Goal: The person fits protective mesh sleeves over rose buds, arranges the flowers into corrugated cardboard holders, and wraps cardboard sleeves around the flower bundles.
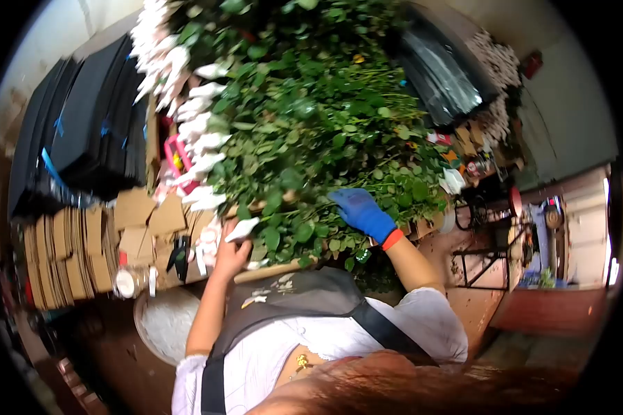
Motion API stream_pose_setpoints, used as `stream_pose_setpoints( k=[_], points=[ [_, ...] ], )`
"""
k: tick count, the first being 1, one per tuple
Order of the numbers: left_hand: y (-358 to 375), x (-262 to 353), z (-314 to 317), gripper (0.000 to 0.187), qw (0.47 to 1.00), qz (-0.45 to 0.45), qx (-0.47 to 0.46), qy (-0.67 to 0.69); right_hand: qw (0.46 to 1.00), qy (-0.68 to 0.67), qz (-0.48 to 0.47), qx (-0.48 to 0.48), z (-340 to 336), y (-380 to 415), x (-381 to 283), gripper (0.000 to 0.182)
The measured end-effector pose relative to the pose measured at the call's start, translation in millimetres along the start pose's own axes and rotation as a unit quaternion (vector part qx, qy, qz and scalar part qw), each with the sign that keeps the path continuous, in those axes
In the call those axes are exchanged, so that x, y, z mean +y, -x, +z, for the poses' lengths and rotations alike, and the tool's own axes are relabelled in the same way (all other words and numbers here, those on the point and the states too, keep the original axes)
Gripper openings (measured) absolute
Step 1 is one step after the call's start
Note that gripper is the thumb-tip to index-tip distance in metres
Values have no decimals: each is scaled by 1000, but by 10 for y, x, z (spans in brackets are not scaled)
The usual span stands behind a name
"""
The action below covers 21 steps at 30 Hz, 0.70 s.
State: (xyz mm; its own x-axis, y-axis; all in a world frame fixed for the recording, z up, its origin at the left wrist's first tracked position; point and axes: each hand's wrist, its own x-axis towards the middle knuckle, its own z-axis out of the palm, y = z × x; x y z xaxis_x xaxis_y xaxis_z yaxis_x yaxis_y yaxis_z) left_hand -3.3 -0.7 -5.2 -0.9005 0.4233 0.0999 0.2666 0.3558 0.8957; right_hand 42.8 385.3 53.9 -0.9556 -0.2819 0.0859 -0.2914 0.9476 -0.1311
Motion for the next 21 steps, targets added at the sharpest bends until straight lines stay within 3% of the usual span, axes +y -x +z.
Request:
stream_pose_setpoints(
  k=[1,3,5,9,12,15,19,21],
  points=[
    [-15,19,-16,55,1000,5,-4,-12,1000,-11,-13,22,102,41,38,39],
    [-23,78,-25,54,1000,7,2,21,998,57,26,-23,-383,-151,-170,44],
    [-22,-40,20,52,1000,20,17,6,997,37,-4,62,-817,-250,-506,51],
    [-27,150,-64,54,1000,2,6,-11,971,-226,-61,38,-633,-611,-1224,47],
    [-22,124,-35,55,1000,-3,15,4,994,-52,14,-93,-208,-912,-1493,40],
    [4,22,19,56,999,-3,37,14,991,-13,63,-121,-243,-1005,-1534,40],
    [-30,37,1,59,999,-24,30,5,996,-40,24,-70,-276,-799,-1621,35],
    [-5,86,-17,60,999,-31,25,-11,992,10,44,-116,-142,-849,-1584,33]
  ],
)
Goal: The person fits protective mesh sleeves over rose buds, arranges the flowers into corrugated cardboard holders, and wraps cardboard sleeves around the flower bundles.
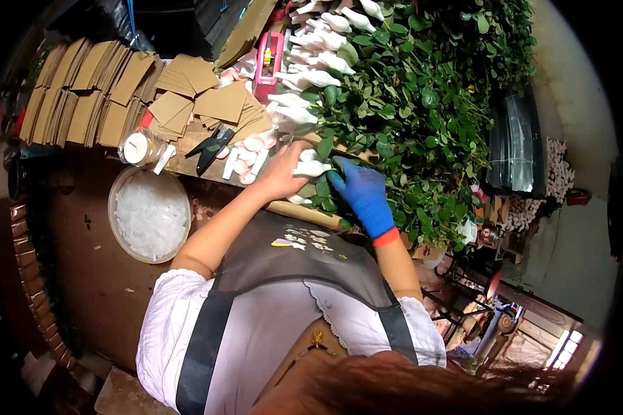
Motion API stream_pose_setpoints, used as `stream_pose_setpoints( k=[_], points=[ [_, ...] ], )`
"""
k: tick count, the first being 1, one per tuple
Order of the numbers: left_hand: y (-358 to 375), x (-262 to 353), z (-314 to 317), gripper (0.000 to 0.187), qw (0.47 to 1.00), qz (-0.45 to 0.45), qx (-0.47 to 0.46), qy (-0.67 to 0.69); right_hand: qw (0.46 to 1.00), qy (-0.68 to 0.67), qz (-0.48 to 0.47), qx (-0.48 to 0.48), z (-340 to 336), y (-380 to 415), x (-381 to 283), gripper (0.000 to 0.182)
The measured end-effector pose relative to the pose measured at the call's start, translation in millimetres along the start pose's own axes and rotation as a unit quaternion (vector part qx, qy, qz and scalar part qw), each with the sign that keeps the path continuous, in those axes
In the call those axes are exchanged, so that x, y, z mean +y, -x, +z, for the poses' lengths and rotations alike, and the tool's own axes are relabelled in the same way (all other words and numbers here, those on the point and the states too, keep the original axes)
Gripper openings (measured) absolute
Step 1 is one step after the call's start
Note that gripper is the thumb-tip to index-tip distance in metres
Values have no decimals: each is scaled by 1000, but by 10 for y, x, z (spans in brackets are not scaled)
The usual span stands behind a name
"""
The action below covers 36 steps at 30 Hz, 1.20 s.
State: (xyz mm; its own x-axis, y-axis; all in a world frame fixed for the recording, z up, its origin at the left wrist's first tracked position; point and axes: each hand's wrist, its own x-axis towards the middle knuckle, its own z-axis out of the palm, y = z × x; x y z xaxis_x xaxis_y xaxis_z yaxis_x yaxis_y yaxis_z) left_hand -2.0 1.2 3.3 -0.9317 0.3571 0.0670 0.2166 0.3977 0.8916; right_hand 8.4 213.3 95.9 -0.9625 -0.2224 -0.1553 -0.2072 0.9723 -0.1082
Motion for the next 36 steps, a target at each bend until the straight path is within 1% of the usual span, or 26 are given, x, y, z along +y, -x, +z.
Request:
stream_pose_setpoints(
  k=[1,2,3,4,6,8,9,11,12,13,16,19,20,22,24,25,26,27,28,29,30,32,35,36],
  points=[
    [-1,13,1,61,1000,11,2,-18,1000,6,5,-14,153,-95,76,33],
    [3,9,15,61,1000,-1,5,-15,1000,11,8,-27,269,-148,154,33],
    [17,10,26,61,1000,-14,8,-12,999,-26,25,10,185,-161,164,30],
    [14,7,28,61,999,-28,14,-11,999,-25,34,23,187,-185,162,30],
    [36,-4,42,61,999,-6,32,-38,997,-28,53,44,233,-158,136,29],
    [19,-43,69,62,997,29,52,-54,998,-14,54,30,288,-189,97,29],
    [4,1,46,50,994,52,76,-54,998,-8,51,20,326,-203,93,28],
    [-30,95,-32,39,997,16,75,-27,999,26,40,-9,371,-248,38,28],
    [-38,122,-48,35,997,-1,73,-15,999,15,44,-17,374,-254,21,28],
    [-54,153,-20,28,993,-10,117,4,999,3,47,-24,368,-265,10,28],
    [-80,199,-57,26,994,-26,110,-10,998,-22,51,-31,420,-280,59,31],
    [1,141,-84,28,991,-11,134,1,997,-17,62,-39,414,-290,59,32],
    [37,124,-103,28,980,-40,181,70,997,-12,67,-43,409,-299,52,32],
    [138,70,-187,26,937,-97,268,203,997,-14,68,-34,450,-308,77,29],
    [213,-73,-512,22,883,-203,263,332,996,-32,77,-42,450,-292,80,31],
    [182,-153,-571,16,881,-200,239,355,995,-48,70,-47,430,-285,95,32],
    [184,-179,-569,20,904,-188,180,341,995,-63,61,-51,414,-284,111,33],
    [140,-319,-451,21,916,-205,125,321,994,-73,58,-56,403,-282,121,34],
    [65,-265,-395,24,925,-221,69,301,993,-83,57,-61,395,-267,126,35],
    [34,-210,-359,28,904,-283,-15,319,992,-92,57,-67,395,-247,117,36],
    [-2,-457,-60,31,944,-213,17,253,993,-84,63,-57,402,-239,88,36],
    [-48,-410,-5,31,964,-202,17,171,994,-65,77,-35,419,-241,24,36],
    [-24,-462,110,29,951,-207,55,225,995,-43,89,-16,526,-255,20,34],
    [-9,-408,100,28,952,-188,84,228,995,-45,84,-4,528,-252,14,34]
  ],
)
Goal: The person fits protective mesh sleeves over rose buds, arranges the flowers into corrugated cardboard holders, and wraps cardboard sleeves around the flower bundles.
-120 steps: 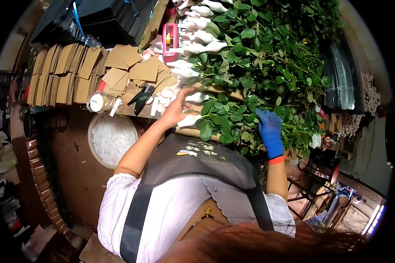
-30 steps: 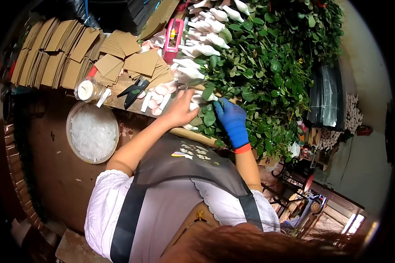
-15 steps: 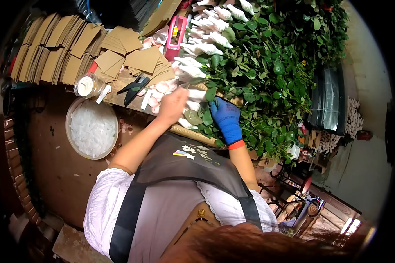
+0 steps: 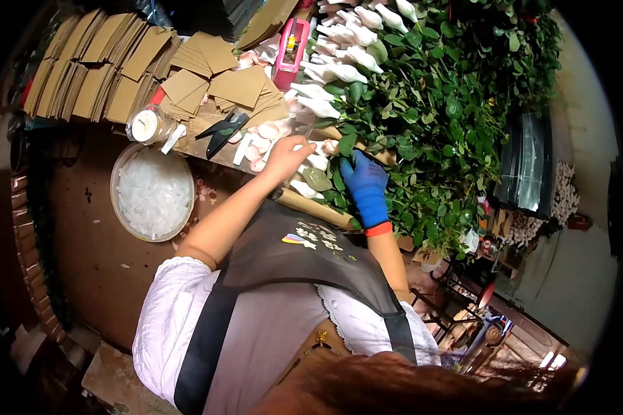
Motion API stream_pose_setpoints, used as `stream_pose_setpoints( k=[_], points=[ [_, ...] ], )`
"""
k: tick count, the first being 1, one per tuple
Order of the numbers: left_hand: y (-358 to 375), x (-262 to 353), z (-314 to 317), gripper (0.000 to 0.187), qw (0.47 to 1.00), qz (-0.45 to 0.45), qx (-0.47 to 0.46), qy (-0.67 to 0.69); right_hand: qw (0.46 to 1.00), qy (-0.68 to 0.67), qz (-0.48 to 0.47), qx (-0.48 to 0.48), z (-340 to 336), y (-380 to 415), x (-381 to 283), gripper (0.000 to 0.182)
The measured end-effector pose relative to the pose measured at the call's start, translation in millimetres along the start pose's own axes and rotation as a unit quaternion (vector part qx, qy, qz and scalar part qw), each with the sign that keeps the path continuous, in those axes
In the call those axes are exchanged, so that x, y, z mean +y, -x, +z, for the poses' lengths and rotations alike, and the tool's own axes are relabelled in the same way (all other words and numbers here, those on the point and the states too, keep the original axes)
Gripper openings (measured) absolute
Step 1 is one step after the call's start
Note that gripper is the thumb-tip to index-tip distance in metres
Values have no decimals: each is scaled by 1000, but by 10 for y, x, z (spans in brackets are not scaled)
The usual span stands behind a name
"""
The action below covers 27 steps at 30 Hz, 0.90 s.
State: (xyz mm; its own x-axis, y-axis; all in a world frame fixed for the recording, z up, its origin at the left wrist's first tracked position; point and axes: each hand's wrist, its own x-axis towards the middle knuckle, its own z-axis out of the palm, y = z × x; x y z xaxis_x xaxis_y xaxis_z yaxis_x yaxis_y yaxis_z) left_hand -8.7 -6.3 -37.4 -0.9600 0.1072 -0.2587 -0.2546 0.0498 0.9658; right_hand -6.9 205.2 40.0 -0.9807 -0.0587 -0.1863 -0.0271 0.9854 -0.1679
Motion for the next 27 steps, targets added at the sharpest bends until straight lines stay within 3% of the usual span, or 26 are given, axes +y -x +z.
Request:
stream_pose_setpoints(
  k=[3,7,8,10,12,14,17,18,23,26,27],
  points=[
    [124,179,113,24,991,93,82,46,1000,-10,-11,24,-14,12,-11,31],
    [191,305,73,25,976,51,144,158,999,12,32,-21,-10,-10,-29,36],
    [194,375,13,22,955,116,195,191,999,0,34,-28,-31,-8,-27,37],
    [95,305,-365,18,966,93,195,142,998,-30,37,-42,-111,11,-48,38],
    [120,308,-566,17,976,173,127,28,986,-128,13,-105,-173,10,54,55],
    [137,171,-625,26,991,87,-4,-106,977,-153,-22,-145,-372,54,14,55],
    [247,472,-357,38,981,82,-46,-172,993,-19,-9,-117,-193,39,-35,63],
    [217,479,-300,33,964,77,-60,-246,995,-8,-14,-102,-152,60,-57,63],
    [265,345,-171,24,975,132,-8,-179,998,22,-25,-59,-50,90,-11,65],
    [224,-44,-307,21,992,95,87,6,998,17,-4,-58,-103,108,-48,63],
    [267,99,-469,19,987,72,101,97,998,11,3,-60,-124,124,-63,63]
  ],
)
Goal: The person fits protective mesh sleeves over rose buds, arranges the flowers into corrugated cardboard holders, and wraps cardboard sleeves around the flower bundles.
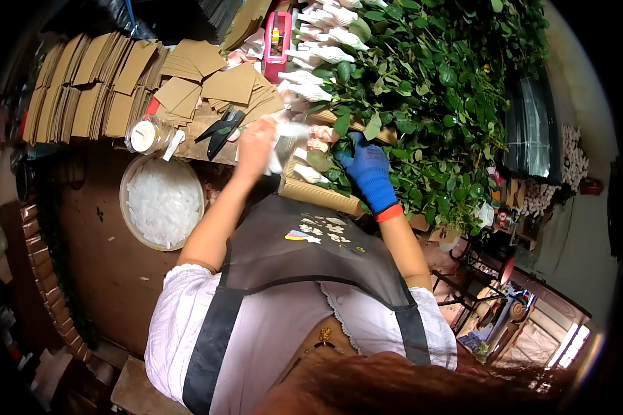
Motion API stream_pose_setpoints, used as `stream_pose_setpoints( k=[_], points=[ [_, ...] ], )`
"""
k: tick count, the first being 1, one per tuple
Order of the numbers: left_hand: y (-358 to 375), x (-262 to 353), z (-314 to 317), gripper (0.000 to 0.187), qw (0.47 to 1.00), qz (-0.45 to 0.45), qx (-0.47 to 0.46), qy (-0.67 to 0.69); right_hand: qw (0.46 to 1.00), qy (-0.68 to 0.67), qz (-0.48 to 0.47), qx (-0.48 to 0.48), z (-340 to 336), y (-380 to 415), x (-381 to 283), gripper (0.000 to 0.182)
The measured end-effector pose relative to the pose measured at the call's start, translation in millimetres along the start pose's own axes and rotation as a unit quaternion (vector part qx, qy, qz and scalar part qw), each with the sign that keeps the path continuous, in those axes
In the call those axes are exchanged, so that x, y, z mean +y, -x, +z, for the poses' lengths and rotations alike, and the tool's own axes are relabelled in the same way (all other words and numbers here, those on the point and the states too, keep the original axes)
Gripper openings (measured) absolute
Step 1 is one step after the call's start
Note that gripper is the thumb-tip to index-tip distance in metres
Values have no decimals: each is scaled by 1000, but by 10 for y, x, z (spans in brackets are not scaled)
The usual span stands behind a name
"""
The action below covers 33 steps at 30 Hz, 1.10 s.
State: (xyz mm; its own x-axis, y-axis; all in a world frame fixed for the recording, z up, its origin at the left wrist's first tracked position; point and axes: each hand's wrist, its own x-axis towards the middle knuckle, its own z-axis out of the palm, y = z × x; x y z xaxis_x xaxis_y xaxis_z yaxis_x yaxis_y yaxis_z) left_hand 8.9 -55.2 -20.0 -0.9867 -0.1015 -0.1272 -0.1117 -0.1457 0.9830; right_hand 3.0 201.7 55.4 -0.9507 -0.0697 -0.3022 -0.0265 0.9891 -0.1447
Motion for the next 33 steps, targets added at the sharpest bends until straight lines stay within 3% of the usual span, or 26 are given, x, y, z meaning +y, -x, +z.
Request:
stream_pose_setpoints(
  k=[1,2,5,7,8,9,12,15,17,19,21,22,23,25,26,27,29,33],
  points=[
    [-8,248,-140,20,995,-30,25,87,1000,-4,4,0,3,33,59,62],
    [1,353,-251,22,997,0,6,81,1000,-7,5,1,-9,69,158,60],
    [115,257,-348,17,995,-8,-74,-59,984,-131,-83,87,-367,357,63,45],
    [158,205,-344,21,960,-44,-157,-226,946,-216,-171,169,-425,441,2,39],
    [173,148,-226,25,959,-27,-142,-244,950,-148,-238,134,-370,439,34,38],
    [184,123,-65,29,956,-9,-129,-263,964,-102,-238,52,-472,472,-115,33],
    [162,372,213,40,922,-101,-199,-318,977,68,-201,-31,-59,272,-62,24],
    [168,148,231,37,923,-7,-207,-323,978,113,-169,-56,31,193,-44,23],
    [211,-51,170,29,963,58,-92,-247,978,115,-159,-67,64,187,36,25],
    [51,266,-178,25,986,-123,-14,-109,982,83,-154,-71,44,196,136,27],
    [-1,285,-413,23,989,10,-60,-136,982,39,-174,-57,-13,224,216,29],
    [128,489,-248,20,994,-69,-53,-66,979,-17,-202,-28,-2,246,268,33],
    [133,303,-299,21,979,-53,-123,-151,979,-25,-198,-31,-18,258,280,33],
    [194,437,-94,25,934,-44,-180,-304,981,-41,-189,-32,-186,301,213,35],
    [222,387,11,31,924,9,-176,-339,984,-31,-171,-31,-303,342,133,32],
    [228,452,112,36,918,-69,-221,-321,977,-70,-198,-29,-349,371,106,31],
    [177,525,212,38,869,-43,-286,-401,957,-146,-250,-25,-399,410,89,30],
    [136,378,212,37,867,-56,-333,-368,964,5,-228,-138,-214,344,60,29]
  ],
)
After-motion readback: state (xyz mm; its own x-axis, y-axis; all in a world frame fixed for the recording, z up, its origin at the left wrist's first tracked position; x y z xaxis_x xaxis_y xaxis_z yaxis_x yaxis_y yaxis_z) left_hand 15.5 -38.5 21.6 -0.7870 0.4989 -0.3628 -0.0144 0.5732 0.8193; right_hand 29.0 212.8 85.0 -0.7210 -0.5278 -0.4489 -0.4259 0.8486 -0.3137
